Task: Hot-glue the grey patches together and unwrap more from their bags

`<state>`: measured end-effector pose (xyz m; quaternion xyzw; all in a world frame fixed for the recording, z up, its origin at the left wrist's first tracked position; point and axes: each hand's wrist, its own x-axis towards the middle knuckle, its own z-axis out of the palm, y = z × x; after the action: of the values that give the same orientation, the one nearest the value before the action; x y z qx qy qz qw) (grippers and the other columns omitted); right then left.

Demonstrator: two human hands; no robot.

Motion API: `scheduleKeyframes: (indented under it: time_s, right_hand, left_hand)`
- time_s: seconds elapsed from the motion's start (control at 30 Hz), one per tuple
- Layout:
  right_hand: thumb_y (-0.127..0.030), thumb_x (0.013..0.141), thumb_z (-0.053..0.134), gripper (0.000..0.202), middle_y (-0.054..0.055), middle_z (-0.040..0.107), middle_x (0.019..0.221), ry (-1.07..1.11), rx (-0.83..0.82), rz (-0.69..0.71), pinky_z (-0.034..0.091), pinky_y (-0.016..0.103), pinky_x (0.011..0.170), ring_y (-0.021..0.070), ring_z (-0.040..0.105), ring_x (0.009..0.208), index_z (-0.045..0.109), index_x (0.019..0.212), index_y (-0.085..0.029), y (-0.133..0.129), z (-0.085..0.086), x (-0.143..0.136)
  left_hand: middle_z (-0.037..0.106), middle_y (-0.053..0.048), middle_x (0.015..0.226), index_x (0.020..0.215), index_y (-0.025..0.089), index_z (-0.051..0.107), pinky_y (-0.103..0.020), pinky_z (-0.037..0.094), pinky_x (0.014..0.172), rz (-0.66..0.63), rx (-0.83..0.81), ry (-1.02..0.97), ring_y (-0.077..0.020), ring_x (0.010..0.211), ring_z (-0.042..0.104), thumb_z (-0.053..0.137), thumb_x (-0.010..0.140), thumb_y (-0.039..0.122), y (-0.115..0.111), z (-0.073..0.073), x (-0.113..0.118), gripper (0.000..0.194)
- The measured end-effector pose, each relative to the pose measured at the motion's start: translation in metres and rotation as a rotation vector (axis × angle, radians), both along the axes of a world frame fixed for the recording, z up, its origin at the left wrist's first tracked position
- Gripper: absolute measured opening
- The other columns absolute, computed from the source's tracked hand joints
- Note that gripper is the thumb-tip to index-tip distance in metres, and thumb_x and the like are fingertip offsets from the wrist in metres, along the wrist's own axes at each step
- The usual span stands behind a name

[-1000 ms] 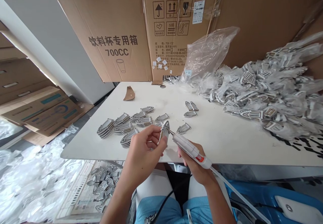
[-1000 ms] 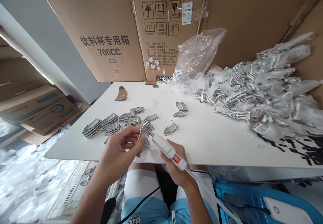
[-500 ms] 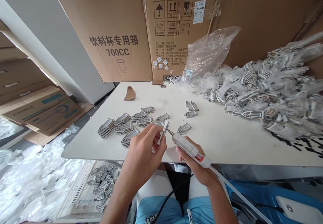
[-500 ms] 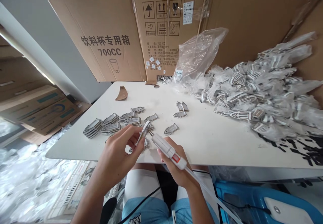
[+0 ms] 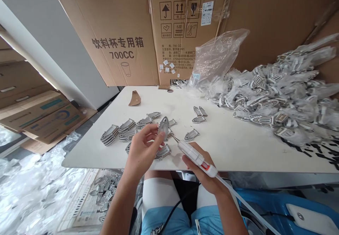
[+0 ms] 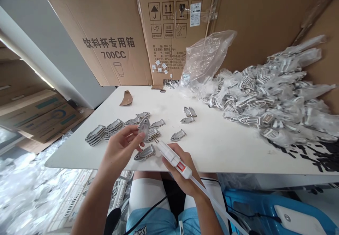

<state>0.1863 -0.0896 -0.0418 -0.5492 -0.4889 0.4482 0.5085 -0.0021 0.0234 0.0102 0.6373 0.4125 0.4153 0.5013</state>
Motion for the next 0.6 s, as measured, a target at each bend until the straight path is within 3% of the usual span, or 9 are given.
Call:
scheduleKeyframes:
  time_s: [0.2,0.37,0.5,0.6]
  right_hand:
    - [-0.061,0.097,0.07,0.043,-0.004,0.049,0.073,-0.037,-0.023,-0.034,0.038,0.028,0.063,0.0147,0.043,0.069,0.069,0.11,-0.02,-0.001,-0.0046,-0.0002]
    - [-0.059,0.096,0.073,0.042,-0.003,0.053,0.073,-0.024,-0.028,-0.038,0.039,0.028,0.065,0.0151,0.046,0.07,0.074,0.108,-0.018,0.0011,-0.0054,-0.0003]
    - [-0.059,0.096,0.073,0.042,-0.002,0.055,0.073,-0.005,-0.049,-0.035,0.04,0.028,0.064,0.0154,0.046,0.069,0.075,0.106,-0.018,0.0008,-0.003,-0.0008]
    - [-0.058,0.096,0.072,0.041,-0.002,0.054,0.072,-0.011,-0.044,-0.044,0.039,0.028,0.063,0.0149,0.045,0.068,0.074,0.103,-0.018,0.0005,-0.0014,-0.0015]
  left_hand:
    - [0.073,-0.004,0.097,0.117,0.021,0.069,-0.023,0.054,0.071,0.2,-0.012,-0.196,-0.0162,0.088,0.068,0.088,0.086,0.044,0.006,0.003,-0.002,0.042]
    - [0.077,-0.005,0.101,0.126,0.024,0.06,-0.03,0.059,0.082,0.236,-0.046,-0.353,-0.0198,0.093,0.074,0.095,0.078,0.037,0.0049,0.0056,0.0006,0.061]
    - [0.078,-0.007,0.107,0.134,0.024,0.062,-0.032,0.06,0.081,0.238,-0.078,-0.29,-0.0216,0.091,0.076,0.097,0.075,0.039,0.0045,0.0055,-0.0006,0.07]
    - [0.077,-0.006,0.106,0.12,0.024,0.073,-0.029,0.059,0.075,0.262,-0.049,-0.15,-0.0207,0.089,0.074,0.095,0.076,0.043,0.0051,0.0048,-0.0026,0.053]
